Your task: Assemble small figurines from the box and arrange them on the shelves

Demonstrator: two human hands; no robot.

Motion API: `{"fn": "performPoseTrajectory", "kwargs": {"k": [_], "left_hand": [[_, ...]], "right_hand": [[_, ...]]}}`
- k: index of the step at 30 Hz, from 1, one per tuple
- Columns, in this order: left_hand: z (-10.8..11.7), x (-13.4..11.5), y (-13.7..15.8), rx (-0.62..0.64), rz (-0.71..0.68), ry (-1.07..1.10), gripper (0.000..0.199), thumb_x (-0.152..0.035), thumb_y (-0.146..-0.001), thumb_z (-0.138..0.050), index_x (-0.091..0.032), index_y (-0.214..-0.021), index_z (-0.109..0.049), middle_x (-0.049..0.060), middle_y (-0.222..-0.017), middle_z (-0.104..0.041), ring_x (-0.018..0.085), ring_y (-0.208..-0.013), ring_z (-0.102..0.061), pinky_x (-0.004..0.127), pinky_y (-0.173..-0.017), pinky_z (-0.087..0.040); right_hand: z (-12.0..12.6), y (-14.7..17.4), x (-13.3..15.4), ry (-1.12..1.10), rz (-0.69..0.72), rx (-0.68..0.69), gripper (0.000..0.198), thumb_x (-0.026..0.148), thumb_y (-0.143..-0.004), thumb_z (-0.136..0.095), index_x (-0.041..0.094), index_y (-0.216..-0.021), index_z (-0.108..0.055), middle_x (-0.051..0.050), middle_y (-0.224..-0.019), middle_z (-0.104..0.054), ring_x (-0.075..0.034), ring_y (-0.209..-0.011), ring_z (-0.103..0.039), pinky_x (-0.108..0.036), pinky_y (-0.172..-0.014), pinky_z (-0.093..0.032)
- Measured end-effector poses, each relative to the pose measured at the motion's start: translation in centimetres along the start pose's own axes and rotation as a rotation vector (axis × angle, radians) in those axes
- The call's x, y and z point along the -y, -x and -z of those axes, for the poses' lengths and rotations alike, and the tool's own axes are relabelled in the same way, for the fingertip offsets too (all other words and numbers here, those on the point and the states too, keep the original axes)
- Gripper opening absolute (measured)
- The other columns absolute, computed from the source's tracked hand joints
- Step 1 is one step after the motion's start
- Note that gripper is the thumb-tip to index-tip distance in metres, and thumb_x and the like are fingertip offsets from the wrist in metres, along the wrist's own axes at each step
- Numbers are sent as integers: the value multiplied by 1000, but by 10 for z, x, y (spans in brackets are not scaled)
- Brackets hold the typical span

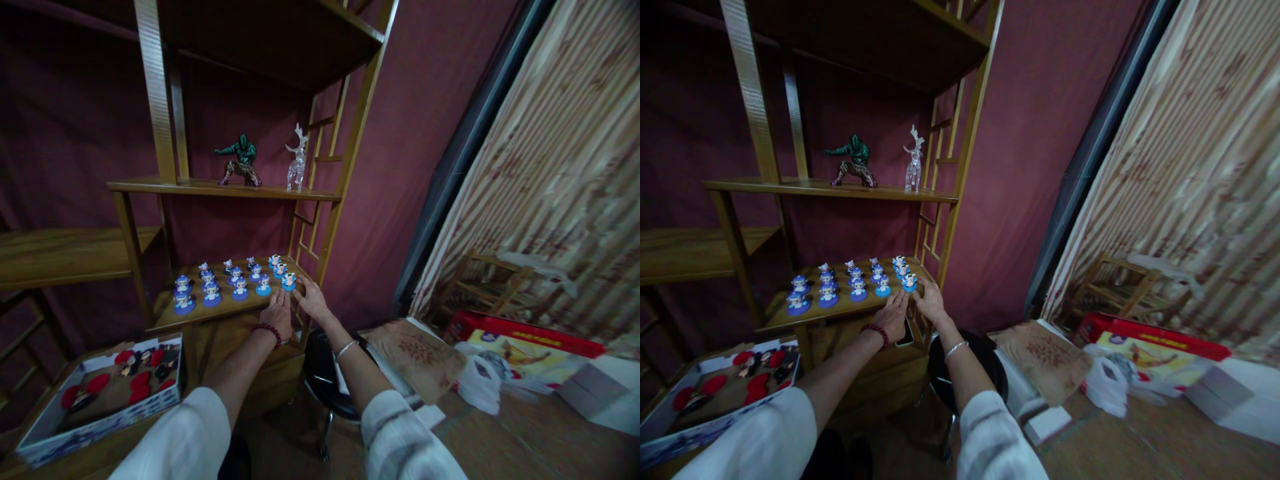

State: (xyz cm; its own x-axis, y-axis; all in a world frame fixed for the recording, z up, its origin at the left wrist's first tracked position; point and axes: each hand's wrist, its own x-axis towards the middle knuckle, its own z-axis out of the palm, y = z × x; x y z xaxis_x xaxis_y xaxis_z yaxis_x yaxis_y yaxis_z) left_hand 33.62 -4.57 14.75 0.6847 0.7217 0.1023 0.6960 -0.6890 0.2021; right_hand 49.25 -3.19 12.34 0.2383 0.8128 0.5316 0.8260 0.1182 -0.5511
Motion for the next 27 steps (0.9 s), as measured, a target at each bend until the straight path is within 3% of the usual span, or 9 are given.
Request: {"fn": "performPoseTrajectory", "kwargs": {"k": [6, 11, 14, 17, 21, 24, 27], "left_hand": [[-4, 0, 11, 16, -3, 20, 79, -19, -64, -45, -4, -136, -15, 10, -146, -7, 21, -132, -1, 38, -105, -21], [-15, 5, 21, -29, -32, 9, 77, -17, -63, -45, -1, -134, -19, 12, -145, -4, 20, -132, 6, 35, -107, -15], [-19, 5, 30, -62, -31, 19, 73, -17, -64, -45, -4, -132, -23, 10, -146, -6, 18, -132, 5, 33, -106, -18], [-19, 4, 43, -63, -27, 35, 66, -16, -66, -45, -7, -130, -31, 11, -145, -13, 19, -132, -4, 31, -104, -24], [-19, 9, 68, -4, 58, 69, 59, -15, -68, -46, -17, -127, -38, 9, -138, -31, 21, -125, -31, 34, -99, -32], [-25, 26, 90, 44, 113, 73, 47, -14, -71, -43, -22, -116, -50, 8, -123, -51, 21, -110, -49, 33, -90, -40], [-36, 55, 114, 97, 218, -7, 36, -13, -72, -40, -18, -102, -60, 12, -105, -62, 23, -99, -56, 33, -81, -45]], "right_hand": [[-3, 25, 2, 21, 21, -122, 44, 21, -72, -49, 20, -116, -48, -6, -111, -56, -21, -111, -43, -40, -97, -33], [-3, 48, 12, 58, 45, -163, 41, 17, -70, -47, 17, -111, -53, -9, -113, -54, -22, -110, -43, -39, -99, -31], [-7, 64, 22, 52, 38, -170, 37, 15, -71, -44, 15, -106, -57, -10, -110, -57, -22, -108, -45, -39, -98, -32], [-17, 82, 32, 9, 22, -136, 34, 13, -73, -42, 16, -102, -59, -10, -107, -59, -21, -104, -49, -37, -95, -36], [-39, 104, 45, -79, 21, -72, 34, 9, -71, -40, 20, -94, -62, -7, -105, -60, -19, -102, -52, -36, -94, -39], [-59, 118, 58, -95, -17, 4, 34, 5, -70, -40, 21, -89, -63, -7, -105, -60, -18, -99, -55, -34, -91, -42], [-80, 130, 75, -97, -52, 129, 35, 4, -70, -41, 22, -88, -64, -5, -105, -61, -17, -97, -57, -31, -88, -44]]}}
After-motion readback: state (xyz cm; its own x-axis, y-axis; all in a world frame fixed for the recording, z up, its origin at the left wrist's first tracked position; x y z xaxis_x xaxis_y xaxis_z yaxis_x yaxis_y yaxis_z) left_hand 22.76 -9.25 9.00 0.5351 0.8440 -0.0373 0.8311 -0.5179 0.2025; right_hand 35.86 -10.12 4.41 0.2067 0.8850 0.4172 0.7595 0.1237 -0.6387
